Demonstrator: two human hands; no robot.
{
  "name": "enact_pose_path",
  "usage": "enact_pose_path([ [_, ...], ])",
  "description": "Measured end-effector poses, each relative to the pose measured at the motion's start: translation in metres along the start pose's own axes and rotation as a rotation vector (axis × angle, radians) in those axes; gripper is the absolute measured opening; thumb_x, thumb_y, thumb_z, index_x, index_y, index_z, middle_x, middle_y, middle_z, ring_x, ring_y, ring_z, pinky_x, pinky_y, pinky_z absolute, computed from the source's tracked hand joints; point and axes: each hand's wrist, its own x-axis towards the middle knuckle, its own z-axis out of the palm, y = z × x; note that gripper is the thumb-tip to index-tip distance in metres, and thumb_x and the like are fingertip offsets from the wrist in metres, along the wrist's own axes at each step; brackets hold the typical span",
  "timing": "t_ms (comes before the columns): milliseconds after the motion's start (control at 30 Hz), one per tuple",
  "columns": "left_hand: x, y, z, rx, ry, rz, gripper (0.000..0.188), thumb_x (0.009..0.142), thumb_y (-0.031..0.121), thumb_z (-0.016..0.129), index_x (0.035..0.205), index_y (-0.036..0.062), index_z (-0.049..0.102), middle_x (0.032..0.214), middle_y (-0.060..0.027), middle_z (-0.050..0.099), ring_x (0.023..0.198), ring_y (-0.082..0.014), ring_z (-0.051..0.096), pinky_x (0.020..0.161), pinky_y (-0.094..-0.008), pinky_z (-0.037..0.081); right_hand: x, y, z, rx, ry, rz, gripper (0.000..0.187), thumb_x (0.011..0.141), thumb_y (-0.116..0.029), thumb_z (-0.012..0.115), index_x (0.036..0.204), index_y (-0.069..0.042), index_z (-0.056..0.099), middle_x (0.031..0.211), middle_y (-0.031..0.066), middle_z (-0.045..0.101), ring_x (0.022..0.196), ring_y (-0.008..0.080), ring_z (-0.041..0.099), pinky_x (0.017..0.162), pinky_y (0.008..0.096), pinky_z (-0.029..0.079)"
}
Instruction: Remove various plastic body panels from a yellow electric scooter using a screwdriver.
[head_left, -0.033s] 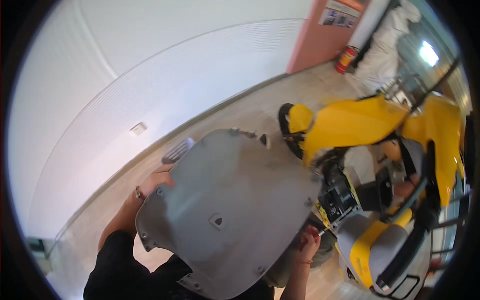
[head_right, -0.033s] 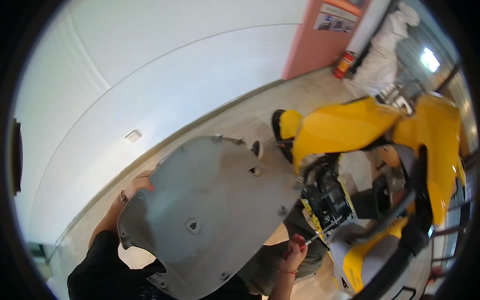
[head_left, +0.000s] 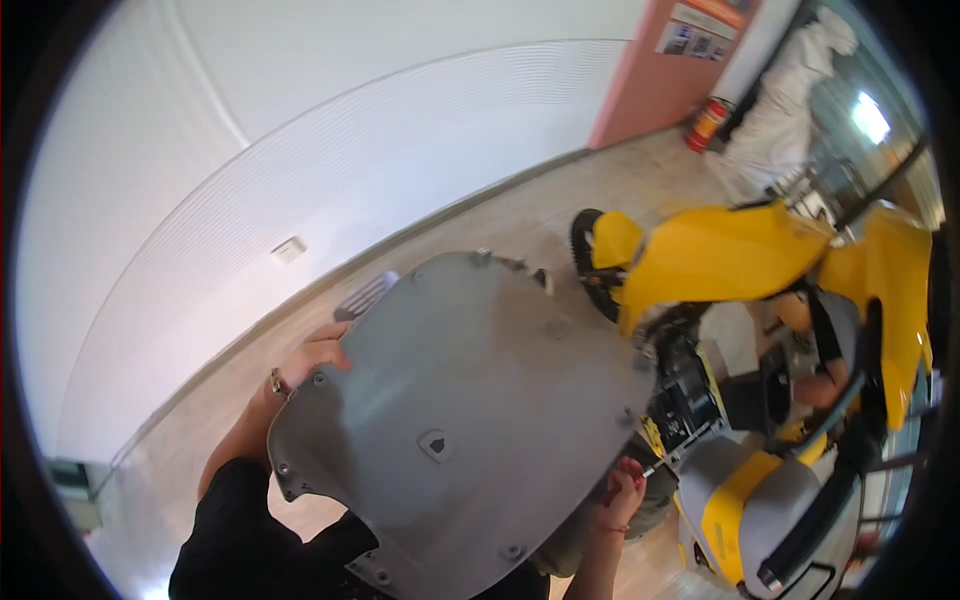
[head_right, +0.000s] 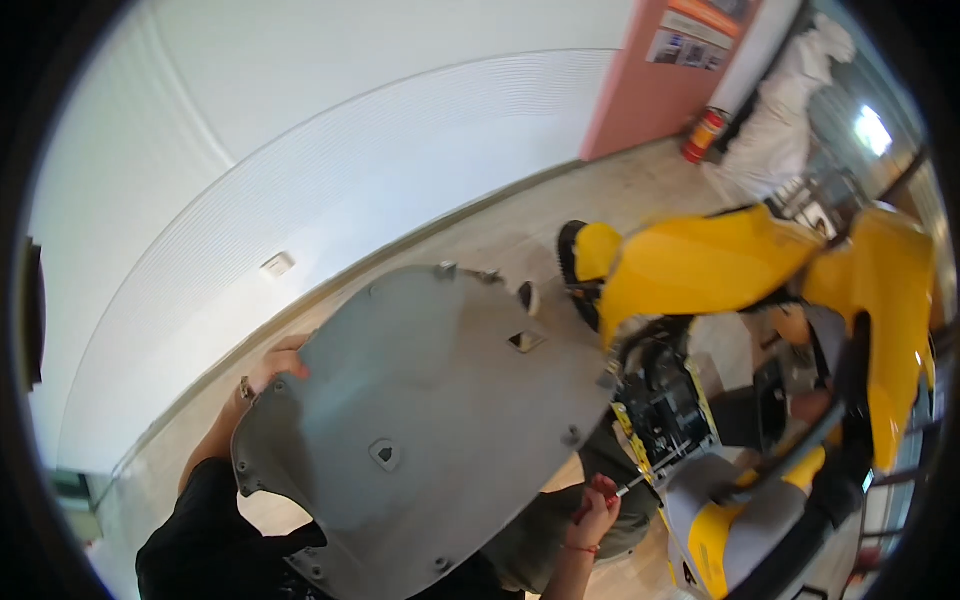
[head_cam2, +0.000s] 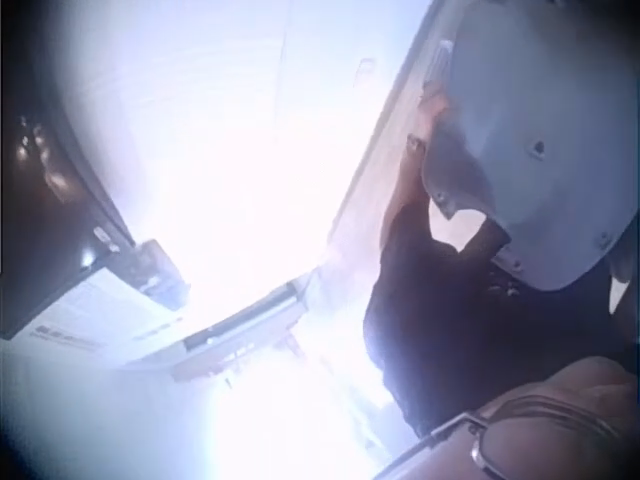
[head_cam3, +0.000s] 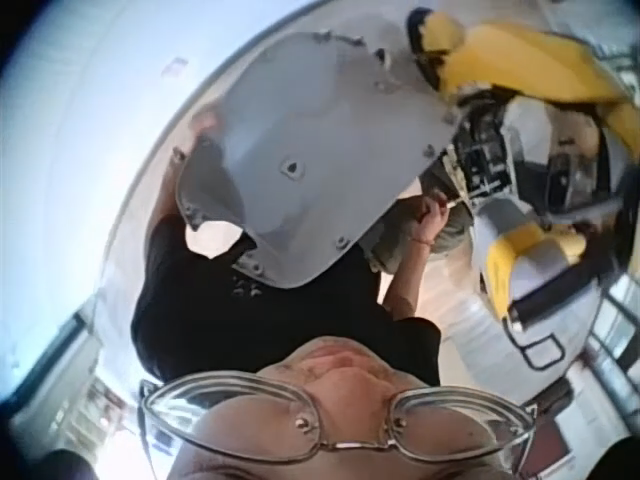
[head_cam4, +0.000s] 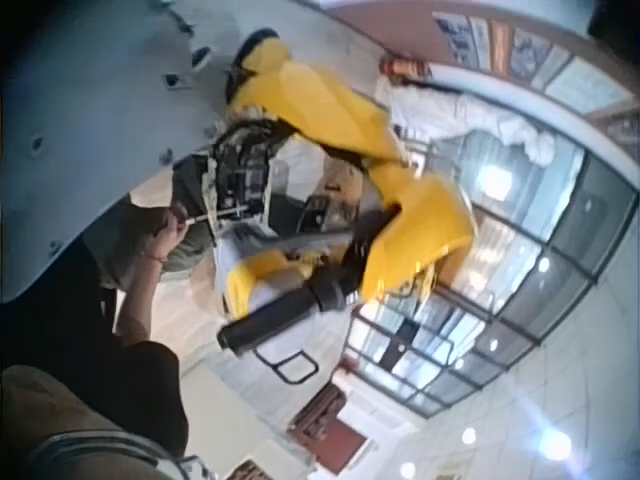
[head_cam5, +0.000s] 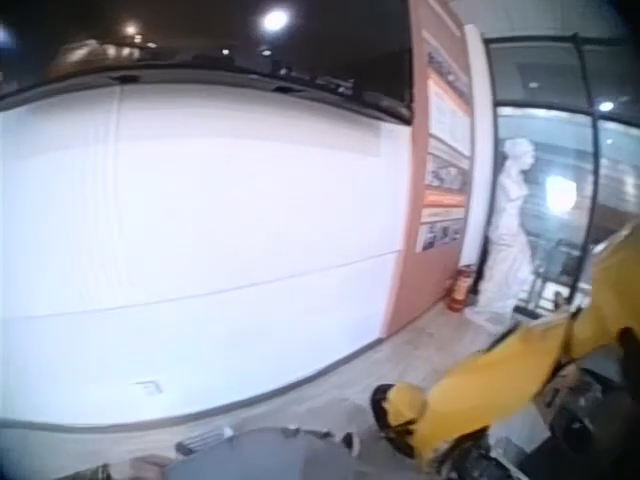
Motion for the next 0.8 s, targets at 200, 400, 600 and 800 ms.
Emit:
enact_pose_path([
  [200,-0.025,0.002,-0.039,0.090,0.123,0.098,0.036,0.066,0.007,0.054,0.101,-0.0025,0.062,0.089,-0.0062,0.061,0.080,-0.0125,0.055,0.070,-0.0225,0.043,0.020,0.002,0.007,-0.022,-0.092,0.117,0.030,0.075,0.008,0.053,0.103,-0.003,0.055,0.104,0.0093,0.060,0.095,0.0183,0.057,0.083,0.0289,0.048],
  [400,-0.077,0.024,-0.070,-0.108,0.221,0.202,0.048,0.064,0.006,0.053,0.110,-0.0089,0.056,0.094,-0.0106,0.061,0.080,-0.0150,0.057,0.070,-0.0238,0.046,0.011,0.001,0.061,0.002,-0.205,0.086,0.028,0.077,0.004,0.055,0.103,-0.005,0.057,0.103,0.0054,0.060,0.092,0.0160,0.058,0.079,0.0276,0.048],
  [600,-0.127,0.002,-0.117,-0.140,0.365,0.157,0.042,0.072,-0.001,0.052,0.114,-0.0082,0.054,0.099,-0.0123,0.062,0.084,-0.0163,0.060,0.073,-0.0256,0.050,0.002,0.002,0.073,0.019,-0.210,0.153,0.027,0.078,0.004,0.056,0.104,-0.004,0.056,0.103,0.0063,0.061,0.094,0.0166,0.059,0.080,0.0274,0.048],
  [800,-0.179,-0.060,-0.203,0.118,0.559,-0.047,0.043,0.077,0.008,0.059,0.119,-0.0011,0.056,0.098,-0.0069,0.064,0.087,-0.0144,0.060,0.078,-0.0268,0.049,0.012,0.017,0.052,-0.024,-0.273,0.195,0.025,0.079,0.004,0.055,0.103,-0.003,0.056,0.101,0.0061,0.061,0.092,0.0162,0.059,0.080,0.0268,0.048],
])
